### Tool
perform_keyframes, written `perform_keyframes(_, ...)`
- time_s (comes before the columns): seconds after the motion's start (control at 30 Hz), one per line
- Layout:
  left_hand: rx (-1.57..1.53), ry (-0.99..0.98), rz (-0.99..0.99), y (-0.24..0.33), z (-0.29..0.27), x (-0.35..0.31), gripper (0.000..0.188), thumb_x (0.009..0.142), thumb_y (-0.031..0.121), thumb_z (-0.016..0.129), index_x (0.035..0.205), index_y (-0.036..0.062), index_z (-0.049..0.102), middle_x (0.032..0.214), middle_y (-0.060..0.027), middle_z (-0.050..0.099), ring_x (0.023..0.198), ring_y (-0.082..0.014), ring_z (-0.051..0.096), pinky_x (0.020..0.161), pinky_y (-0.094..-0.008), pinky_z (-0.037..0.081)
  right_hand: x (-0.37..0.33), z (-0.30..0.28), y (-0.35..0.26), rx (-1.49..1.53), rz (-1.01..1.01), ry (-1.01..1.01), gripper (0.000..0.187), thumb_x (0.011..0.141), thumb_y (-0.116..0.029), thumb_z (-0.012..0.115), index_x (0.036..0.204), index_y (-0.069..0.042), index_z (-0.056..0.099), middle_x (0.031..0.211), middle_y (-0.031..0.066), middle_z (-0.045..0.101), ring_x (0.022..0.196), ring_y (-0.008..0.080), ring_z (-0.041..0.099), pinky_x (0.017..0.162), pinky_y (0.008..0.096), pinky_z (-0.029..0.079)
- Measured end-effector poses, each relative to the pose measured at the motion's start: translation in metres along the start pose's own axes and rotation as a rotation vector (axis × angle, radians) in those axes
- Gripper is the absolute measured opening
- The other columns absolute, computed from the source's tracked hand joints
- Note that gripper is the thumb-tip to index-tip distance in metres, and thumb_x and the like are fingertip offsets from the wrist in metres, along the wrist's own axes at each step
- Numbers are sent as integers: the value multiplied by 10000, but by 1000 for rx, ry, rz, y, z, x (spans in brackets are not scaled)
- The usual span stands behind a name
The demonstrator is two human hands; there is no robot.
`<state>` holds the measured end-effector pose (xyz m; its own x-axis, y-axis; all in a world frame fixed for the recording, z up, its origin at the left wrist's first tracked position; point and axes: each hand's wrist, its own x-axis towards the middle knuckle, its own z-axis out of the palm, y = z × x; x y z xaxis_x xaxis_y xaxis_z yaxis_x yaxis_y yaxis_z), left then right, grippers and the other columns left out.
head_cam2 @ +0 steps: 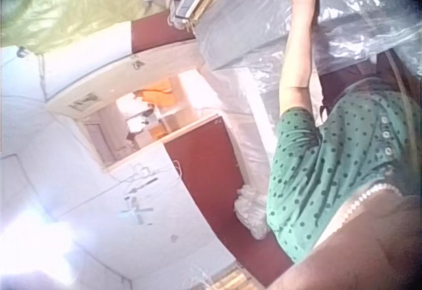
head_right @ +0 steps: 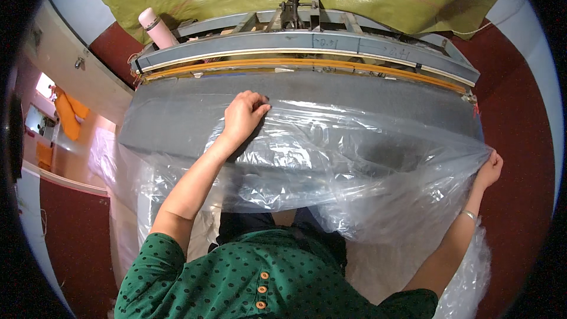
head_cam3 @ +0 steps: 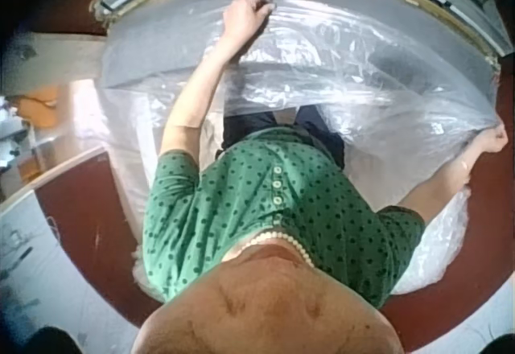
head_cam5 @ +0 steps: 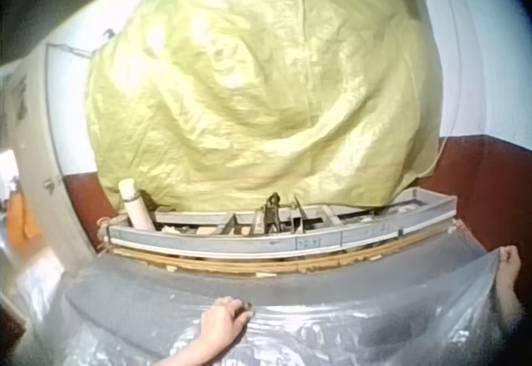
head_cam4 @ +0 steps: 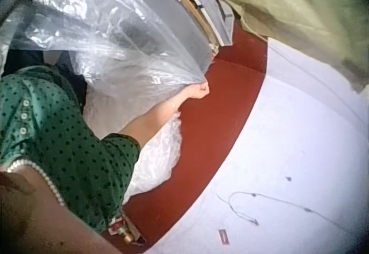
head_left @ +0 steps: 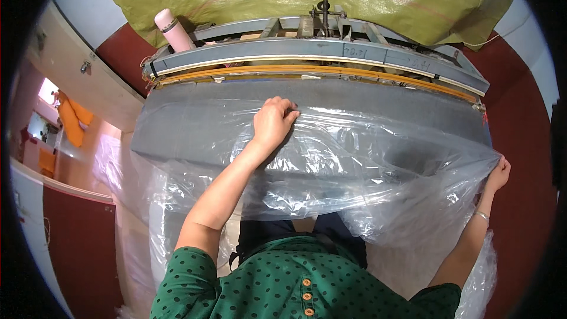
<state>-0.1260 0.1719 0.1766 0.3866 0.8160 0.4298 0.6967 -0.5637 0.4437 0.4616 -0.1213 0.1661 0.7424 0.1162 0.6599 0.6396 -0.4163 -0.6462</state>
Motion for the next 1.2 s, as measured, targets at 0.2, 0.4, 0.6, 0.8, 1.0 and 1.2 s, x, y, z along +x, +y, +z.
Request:
perform_keyframes(0.2,-1153,357,-400,-10,-17,29,95,825,118,468,788,42,510,707,-62,541,648,-143,509,581,-297,418,25,22,-52,616,375,-69,281,857,-236,486,907,34,550,795,57,570,708,136,513,651,268,420)
perform_keyframes(0.4,-679,597,-444,-95,-34,56,123,822,142,441,790,27,475,698,-66,527,600,-142,469,585,-262,396,-27,119,-120,23,-361,-75,215,852,-221,479,795,-16,510,760,132,536,743,215,517,700,324,409)
perform_keyframes(0.6,-415,647,-430,-178,-24,64,165,823,154,494,728,19,487,587,-24,481,538,-106,425,525,-254,379,-69,207,-148,327,52,-281,213,829,-208,542,775,-4,514,702,32,547,641,87,469,618,245,409)
perform_keyframes(0.8,-581,646,-507,-177,-17,75,154,782,122,571,696,32,479,584,22,460,509,-48,381,479,-202,341,-66,218,-151,376,92,-237,159,796,-152,578,761,-29,483,667,28,529,616,76,475,592,216,412)
perform_keyframes(1.0,-746,795,-553,-162,-26,76,121,798,104,523,782,54,414,589,-14,475,471,-72,424,420,-198,355,-57,205,-159,539,300,-309,133,771,-93,549,852,-47,455,677,31,522,553,98,504,424,236,442)
perform_keyframes(1.2,-761,766,-585,-198,-38,66,294,857,278,435,810,2,524,600,-69,531,485,-136,483,487,-270,404,-61,210,-146,617,175,-278,157,772,-135,580,858,-46,484,661,30,525,544,87,491,468,221,428)
